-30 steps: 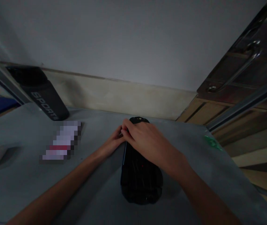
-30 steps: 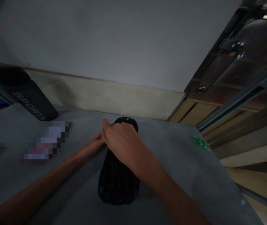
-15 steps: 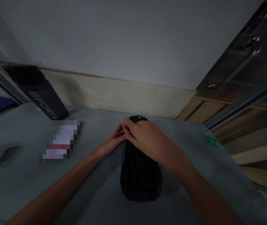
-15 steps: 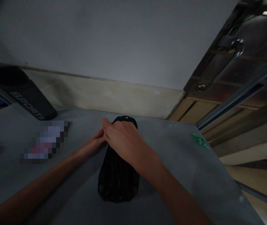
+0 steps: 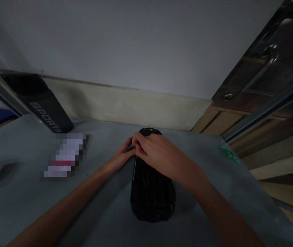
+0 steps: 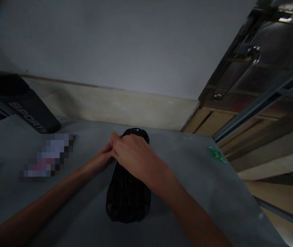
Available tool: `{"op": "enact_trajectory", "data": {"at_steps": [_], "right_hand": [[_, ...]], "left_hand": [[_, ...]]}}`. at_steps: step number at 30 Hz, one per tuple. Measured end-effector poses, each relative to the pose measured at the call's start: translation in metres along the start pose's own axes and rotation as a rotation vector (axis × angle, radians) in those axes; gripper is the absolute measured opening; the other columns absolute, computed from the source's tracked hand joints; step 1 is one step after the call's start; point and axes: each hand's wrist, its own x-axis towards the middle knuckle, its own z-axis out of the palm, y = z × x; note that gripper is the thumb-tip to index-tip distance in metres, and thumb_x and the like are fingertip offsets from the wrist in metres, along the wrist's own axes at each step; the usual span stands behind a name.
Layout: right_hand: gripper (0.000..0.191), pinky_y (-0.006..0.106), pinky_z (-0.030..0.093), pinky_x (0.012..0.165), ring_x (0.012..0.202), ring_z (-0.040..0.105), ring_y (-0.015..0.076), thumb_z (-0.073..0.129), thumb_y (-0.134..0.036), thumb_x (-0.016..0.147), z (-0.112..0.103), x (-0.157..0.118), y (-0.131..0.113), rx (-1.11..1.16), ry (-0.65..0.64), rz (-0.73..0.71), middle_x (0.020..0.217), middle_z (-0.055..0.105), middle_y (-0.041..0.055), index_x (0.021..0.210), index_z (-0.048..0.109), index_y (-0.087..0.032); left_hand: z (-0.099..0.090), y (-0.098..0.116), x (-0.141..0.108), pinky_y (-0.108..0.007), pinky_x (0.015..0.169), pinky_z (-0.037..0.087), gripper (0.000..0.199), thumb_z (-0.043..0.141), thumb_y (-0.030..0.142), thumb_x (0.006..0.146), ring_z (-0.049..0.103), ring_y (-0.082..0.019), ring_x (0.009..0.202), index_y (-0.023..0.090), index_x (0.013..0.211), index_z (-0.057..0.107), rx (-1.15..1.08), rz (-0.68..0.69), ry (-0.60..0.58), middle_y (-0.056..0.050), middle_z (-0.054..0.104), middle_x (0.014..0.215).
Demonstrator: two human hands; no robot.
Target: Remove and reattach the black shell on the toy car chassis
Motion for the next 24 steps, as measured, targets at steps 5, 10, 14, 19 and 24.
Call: {"op": "enact_trajectory", "data": {"at_steps": [5,10,14,19,24], "right_hand": [[0.017,0.036,0.048,0.082,0.097,0.075,0.0253,0.06,-0.016,0.109,0.002,-0.001,0.0,0.031,0.057,-0.042,0.104,0.081,0.0095,0.123,0.07,-0.016],[0.02,0.035,0.044,0.073,0.084,0.074,0.0221,0.053,-0.022,0.116,0.001,-0.001,0.0,-0.003,0.039,-0.019,0.096,0.081,0.0062,0.122,0.072,-0.02],[0.02,0.035,0.044,0.073,0.085,0.074,0.0223,0.055,-0.016,0.114,0.002,-0.002,0.001,0.005,0.032,-0.033,0.1,0.083,0.0073,0.125,0.071,-0.019],[0.014,0.036,0.049,0.085,0.1,0.075,0.0248,0.063,-0.019,0.11,-0.002,-0.002,-0.004,0.071,0.024,-0.069,0.109,0.082,0.0088,0.122,0.07,-0.018],[0.017,0.035,0.043,0.075,0.091,0.076,0.0234,0.057,-0.022,0.115,-0.007,-0.001,-0.007,0.049,-0.024,0.003,0.102,0.082,0.008,0.123,0.072,-0.019]], "left_hand": [[-0.003,-0.004,0.001,-0.043,0.109,0.054,0.042,0.085,0.037,0.08,0.07,-0.041,0.138,0.025,0.118,0.073,0.032,0.009,-0.016,-0.009,0.083,0.124],[-0.001,0.001,-0.001,-0.05,0.126,0.044,0.056,0.088,0.048,0.083,0.06,-0.04,0.15,0.024,0.13,0.07,0.029,0.017,-0.017,-0.013,0.076,0.146],[-0.001,0.001,-0.001,-0.051,0.125,0.045,0.063,0.09,0.049,0.081,0.062,-0.04,0.146,0.023,0.133,0.068,-0.004,-0.029,-0.042,-0.012,0.077,0.142],[-0.007,-0.011,0.004,-0.047,0.115,0.051,0.041,0.088,0.039,0.077,0.068,-0.034,0.123,0.022,0.107,0.065,0.037,-0.01,0.011,-0.005,0.076,0.114],[-0.009,-0.014,0.006,-0.046,0.119,0.048,0.045,0.085,0.043,0.082,0.061,-0.036,0.14,0.022,0.119,0.069,0.047,0.034,-0.018,-0.009,0.075,0.133]]}}
